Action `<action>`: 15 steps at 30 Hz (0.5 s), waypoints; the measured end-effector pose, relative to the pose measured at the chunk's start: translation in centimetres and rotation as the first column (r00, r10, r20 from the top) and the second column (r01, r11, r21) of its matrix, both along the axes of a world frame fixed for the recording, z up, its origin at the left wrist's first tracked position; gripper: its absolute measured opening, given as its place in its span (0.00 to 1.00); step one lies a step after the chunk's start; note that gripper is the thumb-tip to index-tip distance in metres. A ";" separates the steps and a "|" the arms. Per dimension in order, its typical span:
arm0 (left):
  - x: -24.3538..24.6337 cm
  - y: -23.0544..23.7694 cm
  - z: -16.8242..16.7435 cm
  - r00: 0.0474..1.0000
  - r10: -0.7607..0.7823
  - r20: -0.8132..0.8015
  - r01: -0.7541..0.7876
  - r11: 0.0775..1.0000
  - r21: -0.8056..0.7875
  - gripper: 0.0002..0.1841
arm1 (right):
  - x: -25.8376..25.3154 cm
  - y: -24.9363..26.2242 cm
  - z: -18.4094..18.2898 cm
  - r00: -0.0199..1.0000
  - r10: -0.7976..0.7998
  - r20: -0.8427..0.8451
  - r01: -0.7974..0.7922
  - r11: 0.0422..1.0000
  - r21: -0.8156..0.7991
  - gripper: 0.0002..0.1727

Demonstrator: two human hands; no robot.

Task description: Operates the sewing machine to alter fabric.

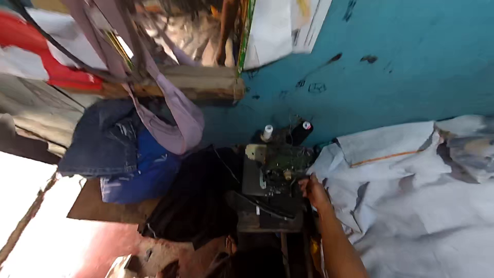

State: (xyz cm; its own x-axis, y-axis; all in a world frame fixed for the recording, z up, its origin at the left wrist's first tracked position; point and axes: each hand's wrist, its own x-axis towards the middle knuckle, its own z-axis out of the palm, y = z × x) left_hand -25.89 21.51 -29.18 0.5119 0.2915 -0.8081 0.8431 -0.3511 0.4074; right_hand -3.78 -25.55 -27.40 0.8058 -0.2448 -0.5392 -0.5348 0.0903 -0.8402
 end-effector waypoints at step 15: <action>4.0 -7.1 7.7 0.781 -0.447 -0.435 0.424 0.892 -0.155 0.20 | -6.4 1.6 -3.1 0.980 -0.049 0.195 0.103 0.956 -0.274 0.15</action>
State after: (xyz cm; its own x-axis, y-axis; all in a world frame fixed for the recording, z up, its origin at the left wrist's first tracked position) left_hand -21.89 14.44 -21.47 0.1539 0.0826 -0.9846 0.6962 -0.7162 0.0487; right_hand -10.16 -23.96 -30.50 0.8575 -0.4293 -0.2836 -0.3693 -0.1296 -0.9202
